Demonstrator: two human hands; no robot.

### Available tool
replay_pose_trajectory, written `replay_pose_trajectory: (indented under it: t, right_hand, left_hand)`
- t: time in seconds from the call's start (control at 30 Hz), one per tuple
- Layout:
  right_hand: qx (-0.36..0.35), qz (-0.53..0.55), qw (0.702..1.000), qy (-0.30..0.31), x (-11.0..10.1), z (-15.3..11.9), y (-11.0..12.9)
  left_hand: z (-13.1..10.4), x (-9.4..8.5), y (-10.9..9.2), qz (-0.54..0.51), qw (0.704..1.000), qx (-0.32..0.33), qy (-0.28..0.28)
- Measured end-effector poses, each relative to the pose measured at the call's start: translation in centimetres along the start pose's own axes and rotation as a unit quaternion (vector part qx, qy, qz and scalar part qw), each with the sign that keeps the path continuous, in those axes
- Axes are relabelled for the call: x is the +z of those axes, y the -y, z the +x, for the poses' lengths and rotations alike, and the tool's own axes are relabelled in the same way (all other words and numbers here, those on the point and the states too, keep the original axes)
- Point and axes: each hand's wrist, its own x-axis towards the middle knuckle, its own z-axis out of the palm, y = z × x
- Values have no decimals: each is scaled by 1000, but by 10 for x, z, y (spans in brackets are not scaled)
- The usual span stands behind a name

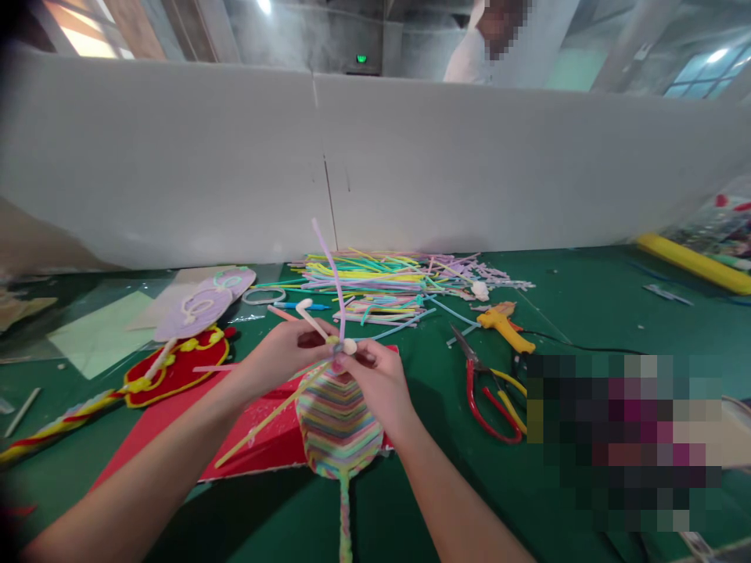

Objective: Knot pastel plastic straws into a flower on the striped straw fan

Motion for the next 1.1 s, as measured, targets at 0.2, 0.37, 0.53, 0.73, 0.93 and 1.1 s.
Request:
replay_pose_trajectory:
  t: [0.2,0.37,0.53,0.73,0.93,1.1]
  right_hand:
    - [19,-4,1000,6,3,-2,6]
    - [5,-26,999,20,-1,-4,8]
    - [-37,-72,997,9,-4,-2,-1]
    - [-46,-62,997,-6,-2,-2,-3]
    - [-56,-62,996,-12,1,-4,-1]
    - [-39,-16,999,-9,2,-4,-5]
  left_hand:
    - [1,-1,7,3,1000,2,-24]
    - [0,-2,5,-14,1000,-5,-3]
    - [0,-1,8,7,1000,-1,-26]
    - [1,-2,11,26,999,-5,-45]
    - [0,0,9,9,998,-19,-60]
    - [-1,1,4,-13,997,-32,-70]
